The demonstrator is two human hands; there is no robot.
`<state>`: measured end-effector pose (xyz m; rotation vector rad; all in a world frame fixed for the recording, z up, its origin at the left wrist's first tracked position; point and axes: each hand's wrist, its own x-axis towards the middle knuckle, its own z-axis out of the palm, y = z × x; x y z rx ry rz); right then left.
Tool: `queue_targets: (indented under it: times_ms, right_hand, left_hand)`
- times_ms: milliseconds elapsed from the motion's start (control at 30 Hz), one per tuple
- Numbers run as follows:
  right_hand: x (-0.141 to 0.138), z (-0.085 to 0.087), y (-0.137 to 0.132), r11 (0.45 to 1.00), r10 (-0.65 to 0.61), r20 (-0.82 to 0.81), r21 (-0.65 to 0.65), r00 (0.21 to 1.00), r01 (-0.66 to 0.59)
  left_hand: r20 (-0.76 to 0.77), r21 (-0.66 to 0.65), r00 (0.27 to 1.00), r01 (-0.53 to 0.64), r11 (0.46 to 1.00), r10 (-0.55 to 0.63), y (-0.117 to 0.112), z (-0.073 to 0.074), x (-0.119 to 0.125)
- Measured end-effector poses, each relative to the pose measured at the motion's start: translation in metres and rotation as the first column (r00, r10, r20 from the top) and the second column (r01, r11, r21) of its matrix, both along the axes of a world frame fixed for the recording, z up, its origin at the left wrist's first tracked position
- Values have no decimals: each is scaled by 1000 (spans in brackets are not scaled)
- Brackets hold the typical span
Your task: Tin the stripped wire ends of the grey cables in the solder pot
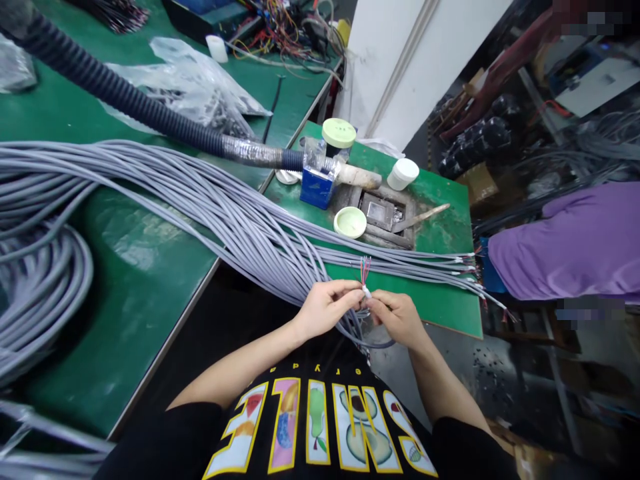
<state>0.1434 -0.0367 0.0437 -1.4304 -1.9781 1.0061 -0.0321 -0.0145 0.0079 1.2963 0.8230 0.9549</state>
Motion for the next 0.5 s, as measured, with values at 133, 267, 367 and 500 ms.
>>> queue_targets:
  times_ms: [133, 267, 367, 500]
  right_hand:
    - [-1, -4, -2, 999, -25, -45, -24, 999, 24]
    - [-5, -6, -4, 1000, -12, -15, 10, 1000, 12]
    - [-7, -7, -5, 999, 13, 37, 47, 999, -14]
    - [-9, -8, -6, 999, 17, 65, 40, 998, -20]
  left_hand:
    - [51, -90, 998, -22, 996, 27, -1, -1, 3]
    - [-26, -2, 997, -79, 997, 79, 1, -1, 4]
    - [25, -24, 1000, -6, 1000, 6, 5, -4, 3]
    - [215, -281, 971, 165, 945, -105, 11, -11, 4]
